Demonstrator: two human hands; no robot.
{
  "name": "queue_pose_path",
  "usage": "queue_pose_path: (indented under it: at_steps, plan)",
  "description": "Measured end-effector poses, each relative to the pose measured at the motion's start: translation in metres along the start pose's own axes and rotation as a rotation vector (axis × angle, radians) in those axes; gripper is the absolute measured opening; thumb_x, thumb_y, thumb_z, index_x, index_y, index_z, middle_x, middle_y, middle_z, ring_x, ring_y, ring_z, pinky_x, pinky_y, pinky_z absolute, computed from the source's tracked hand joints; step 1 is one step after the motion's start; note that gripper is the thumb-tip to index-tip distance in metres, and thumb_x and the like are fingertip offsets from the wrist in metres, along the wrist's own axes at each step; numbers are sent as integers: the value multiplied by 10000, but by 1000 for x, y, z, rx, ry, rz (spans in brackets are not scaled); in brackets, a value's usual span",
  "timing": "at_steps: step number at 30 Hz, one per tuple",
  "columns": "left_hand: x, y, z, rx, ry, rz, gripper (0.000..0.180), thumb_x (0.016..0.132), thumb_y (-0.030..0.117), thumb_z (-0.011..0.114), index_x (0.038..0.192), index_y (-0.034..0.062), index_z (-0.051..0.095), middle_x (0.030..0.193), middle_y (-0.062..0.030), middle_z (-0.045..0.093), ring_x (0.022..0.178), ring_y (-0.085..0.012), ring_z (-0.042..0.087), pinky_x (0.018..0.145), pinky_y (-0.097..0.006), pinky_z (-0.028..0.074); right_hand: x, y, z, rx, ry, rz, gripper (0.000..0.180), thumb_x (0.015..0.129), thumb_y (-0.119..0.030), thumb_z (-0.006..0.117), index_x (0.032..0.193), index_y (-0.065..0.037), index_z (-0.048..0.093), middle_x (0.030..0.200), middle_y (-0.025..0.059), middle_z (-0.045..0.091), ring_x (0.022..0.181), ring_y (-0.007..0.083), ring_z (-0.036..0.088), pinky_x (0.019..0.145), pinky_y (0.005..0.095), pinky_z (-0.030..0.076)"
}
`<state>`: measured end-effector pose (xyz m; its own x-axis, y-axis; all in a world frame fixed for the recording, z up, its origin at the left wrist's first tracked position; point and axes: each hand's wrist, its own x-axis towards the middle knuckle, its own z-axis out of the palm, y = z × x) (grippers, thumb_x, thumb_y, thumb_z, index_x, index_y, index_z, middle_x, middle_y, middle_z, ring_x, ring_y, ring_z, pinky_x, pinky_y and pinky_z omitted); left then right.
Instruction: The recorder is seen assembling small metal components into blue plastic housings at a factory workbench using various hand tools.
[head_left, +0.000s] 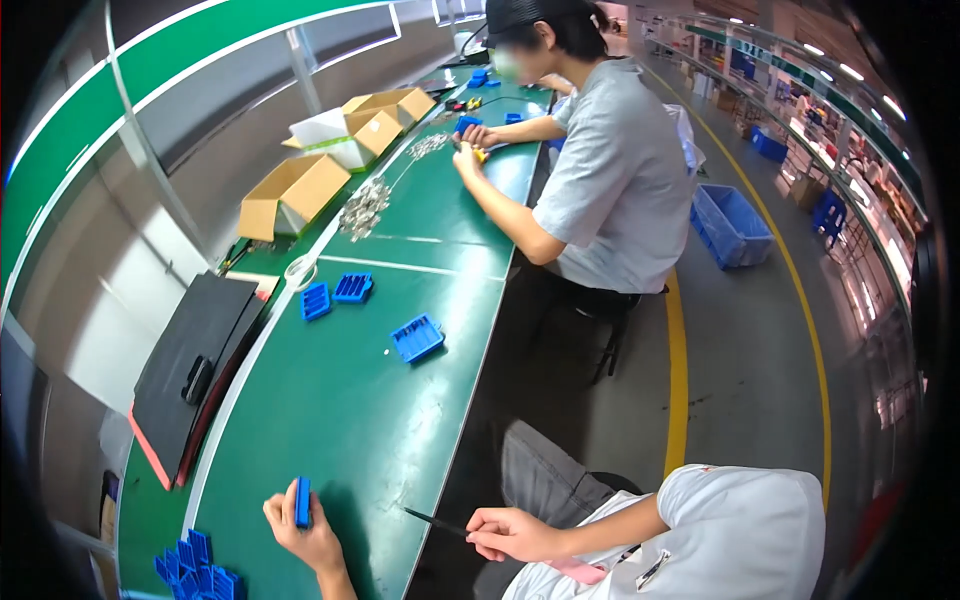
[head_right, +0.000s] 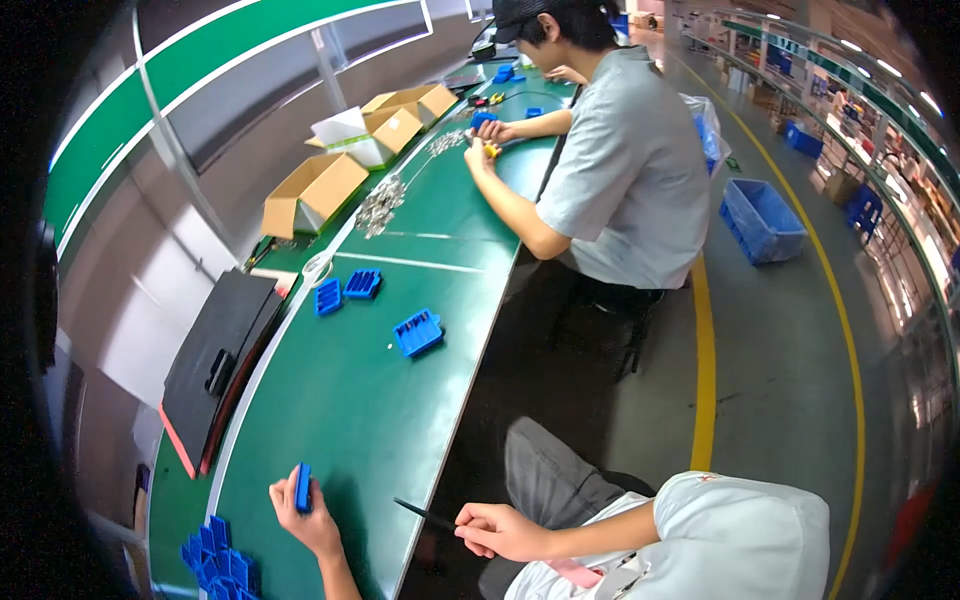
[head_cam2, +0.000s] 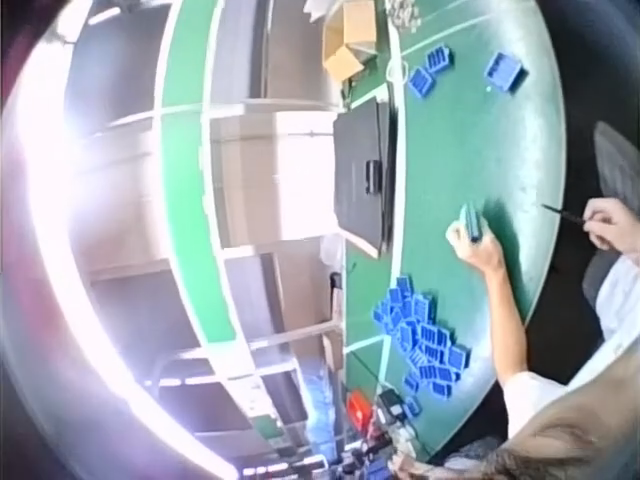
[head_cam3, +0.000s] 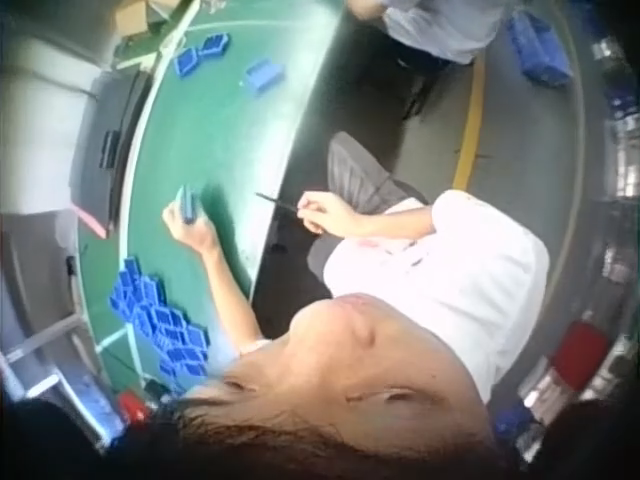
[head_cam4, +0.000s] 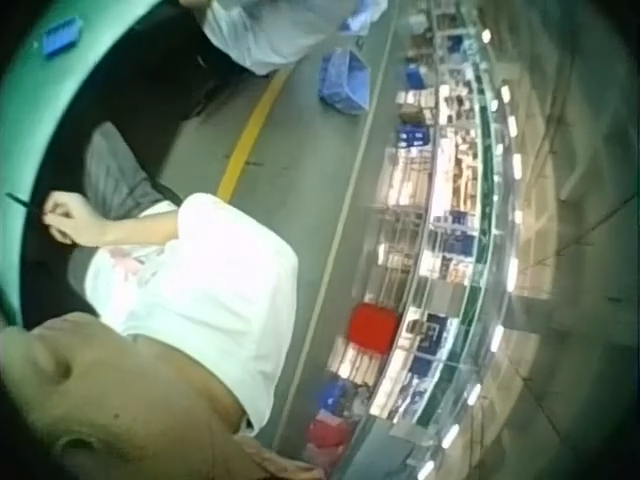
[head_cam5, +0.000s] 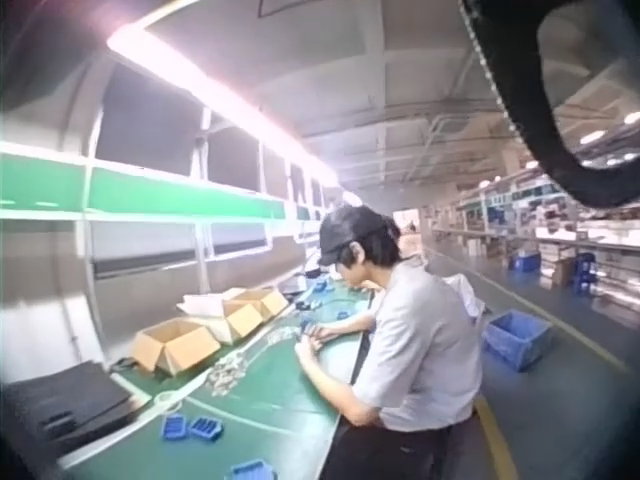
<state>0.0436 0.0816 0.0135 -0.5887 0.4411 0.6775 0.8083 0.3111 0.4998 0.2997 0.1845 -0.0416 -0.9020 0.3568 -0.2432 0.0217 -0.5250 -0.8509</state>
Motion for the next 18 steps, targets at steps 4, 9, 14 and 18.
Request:
queue_pose_path:
  at_steps: [4, 9, 14, 18]
  plan:
    - [4, 3, 4, -99, -10, -32, 281, 691, -11, 712, 968, 26, 677, 933, -119, 598, 883, -247, 589, 810, -329, 468, 4, -7, -5, -7, 23, 93, 108, 944, -119, 517, 976, -16, 523, 680, 56, 595, 592, 93, 560, 526, 211, 435]
    - [9, 6, 15, -363, -106, -188, 266, 713, -12, 728, 972, 1, 670, 939, -111, 649, 855, -190, 619, 790, -278, 472, 7, -18, -18, 138, -138, 58, 93, 940, -35, 401, 1029, -24, 426, 830, 217, 646, 747, 223, 619, 662, 294, 458]
    - [-1, -1, 5, -496, -103, -342, 293, 716, -23, 734, 999, -17, 656, 967, -103, 662, 880, -173, 621, 805, -276, 473, 17, -27, -6, 9, -116, -99, 85, 867, -31, 533, 952, -22, 537, 876, 79, 577, 769, 130, 537, 685, 250, 433]
    - [-2, -10, 7, -433, -134, -197, 307, 732, -48, 718, 1025, -11, 633, 958, -91, 633, 795, -164, 619, 732, -269, 502, 29, -38, -11, 94, -150, -79, 95, 837, 0, 538, 927, -12, 508, 721, 34, 529, 569, 81, 468, 517, 201, 366]
